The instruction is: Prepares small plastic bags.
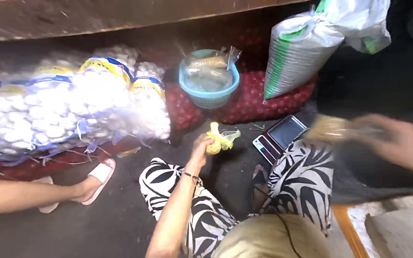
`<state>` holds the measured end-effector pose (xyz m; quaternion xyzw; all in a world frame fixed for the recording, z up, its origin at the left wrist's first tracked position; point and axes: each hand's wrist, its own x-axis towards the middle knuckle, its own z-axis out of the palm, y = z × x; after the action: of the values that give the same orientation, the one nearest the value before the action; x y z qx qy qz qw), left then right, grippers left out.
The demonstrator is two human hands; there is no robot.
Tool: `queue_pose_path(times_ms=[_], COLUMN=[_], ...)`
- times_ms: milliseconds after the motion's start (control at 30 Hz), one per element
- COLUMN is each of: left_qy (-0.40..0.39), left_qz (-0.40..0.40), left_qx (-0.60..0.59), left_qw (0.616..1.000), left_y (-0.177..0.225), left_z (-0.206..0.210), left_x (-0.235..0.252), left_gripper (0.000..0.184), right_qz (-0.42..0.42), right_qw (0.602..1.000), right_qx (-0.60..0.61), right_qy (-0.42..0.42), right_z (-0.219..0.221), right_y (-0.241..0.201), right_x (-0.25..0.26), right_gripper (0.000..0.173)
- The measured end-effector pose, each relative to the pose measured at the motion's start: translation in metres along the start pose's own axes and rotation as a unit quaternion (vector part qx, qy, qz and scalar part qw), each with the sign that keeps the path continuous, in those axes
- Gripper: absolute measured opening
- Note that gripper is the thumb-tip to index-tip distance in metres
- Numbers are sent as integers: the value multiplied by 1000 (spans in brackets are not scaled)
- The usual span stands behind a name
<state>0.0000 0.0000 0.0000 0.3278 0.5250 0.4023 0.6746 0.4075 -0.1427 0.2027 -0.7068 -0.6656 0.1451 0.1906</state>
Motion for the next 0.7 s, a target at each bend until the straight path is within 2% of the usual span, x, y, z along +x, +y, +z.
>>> queue_pose_path(times_ms=[67,167,233,300,367,400,433,467,500,533,567,633,667,700], left_qy=[-3,-36,-44,-32,-15,-14,-14,-15,-16,-20,-26,-46,-62,-79], left_qz=[-15,-9,-5,-4,0,3,5,6,10,14,19,27,29,30], left_qx=[-11,17,45,68,82,93,105,117,127,135,143,148,144,137], left_qw=[1000,999,998,997,997,996,994,993,992,991,989,988,987,987], left_y=[-5,-14,-19,-25,-27,-27,-27,-27,-29,-30,-33,-38,-38,-36], left_z=[-4,-7,-11,-16,-22,-26,-28,-28,-29,-28,-26,-21,-19,-16], left_x=[1,0,-5,-12,-17,-20,-23,-25,-24,-22,-20,-16,-16,-19], left_gripper=[37,40,40,39,46,55,67,78,84,87,87,79,71,63], right_qz=[5,18,63,89,102,126,167,217,233,200,141,48,17,-2], right_qw=[995,962,949,951,952,942,911,847,778,738,734,768,794,820], right_qx=[5,-9,10,69,116,184,302,435,536,589,594,547,516,485], right_qy=[-101,-271,-308,-288,-265,-251,-226,-218,-230,-263,-298,-329,-322,-305], right_z=[78,207,282,338,359,358,353,342,328,319,315,310,307,305], right_y=[-23,-38,-39,-27,-30,-37,-45,-53,-61,-63,-65,-78,-86,-92], right_x=[62,127,137,130,130,131,129,126,122,116,108,96,92,91], right_gripper=[31,37,46,62,61,56,48,51,61,70,79,87,77,60])
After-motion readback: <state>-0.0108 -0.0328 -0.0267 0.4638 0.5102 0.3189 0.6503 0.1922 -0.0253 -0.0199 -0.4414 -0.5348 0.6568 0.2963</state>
